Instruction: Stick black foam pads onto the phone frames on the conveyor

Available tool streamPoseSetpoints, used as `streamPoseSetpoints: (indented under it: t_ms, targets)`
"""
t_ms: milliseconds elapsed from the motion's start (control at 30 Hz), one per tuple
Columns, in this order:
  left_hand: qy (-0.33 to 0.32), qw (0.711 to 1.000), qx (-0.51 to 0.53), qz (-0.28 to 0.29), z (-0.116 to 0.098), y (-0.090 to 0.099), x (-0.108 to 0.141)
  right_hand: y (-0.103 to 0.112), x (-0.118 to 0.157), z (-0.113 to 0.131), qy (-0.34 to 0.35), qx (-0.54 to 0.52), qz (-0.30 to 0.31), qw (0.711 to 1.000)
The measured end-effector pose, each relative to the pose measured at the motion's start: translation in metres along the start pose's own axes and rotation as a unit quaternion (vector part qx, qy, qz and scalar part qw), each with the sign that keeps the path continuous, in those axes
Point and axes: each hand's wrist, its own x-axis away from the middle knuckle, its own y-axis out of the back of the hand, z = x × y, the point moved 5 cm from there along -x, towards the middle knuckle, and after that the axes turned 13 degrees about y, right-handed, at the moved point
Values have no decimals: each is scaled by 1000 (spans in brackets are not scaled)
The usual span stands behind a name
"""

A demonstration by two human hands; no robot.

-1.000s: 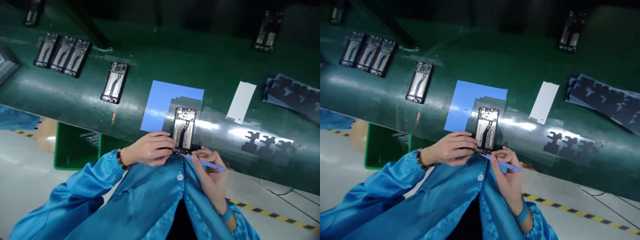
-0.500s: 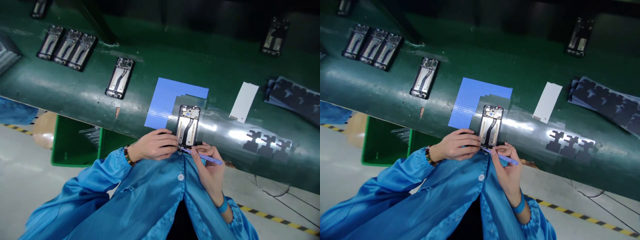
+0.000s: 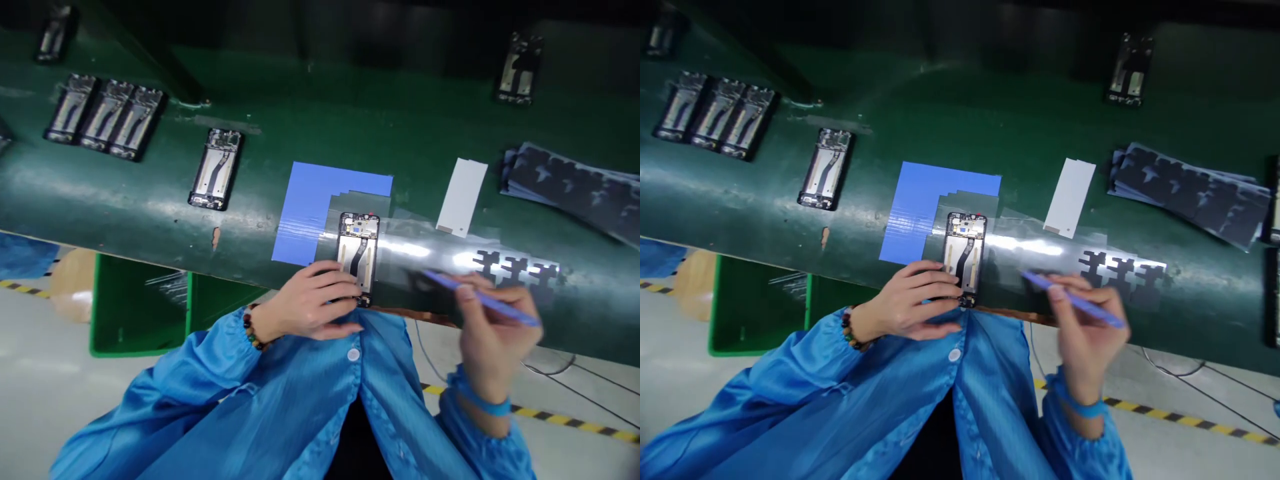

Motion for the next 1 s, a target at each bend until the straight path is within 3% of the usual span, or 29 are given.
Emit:
streamPoseSetpoints:
  t_ms: [100, 200, 300, 400, 533, 633, 700, 767, 867, 1000]
  targets:
    - [-28, 999, -11, 41, -31, -33, -46, 63, -46, -19, 10, 68, -137, 988]
    - [-42, 993, -55, 99, -57, -71, -90, 101, -71, -35, -10, 85, -135, 987]
    - [-17, 991, -57, 118, -67, -97, -112, 112, -77, -47, -48, 113, -91, 988]
    - [5, 991, -44, 129, -68, -111, -114, 107, -81, -54, -57, 90, -84, 991]
    - [16, 990, -34, 134, -68, -111, -108, 93, -94, -52, -30, -13, -127, 991]
    - [13, 993, -17, 117, -55, -92, -107, 70, -92, -36, -7, -55, -130, 990]
    - [56, 995, -14, 84, -28, -70, -103, 48, -81, -24, -7, -63, -115, 991]
    - [146, 988, -22, 46, 12, -42, -92, 20, -65, -17, -28, -58, -88, 994]
    - [249, 968, -15, 33, 66, -12, -68, -22, -41, -12, -44, -46, -39, 997]
    - [265, 963, 37, 43, 91, -4, -49, -69, -21, -9, -49, -45, 9, 998]
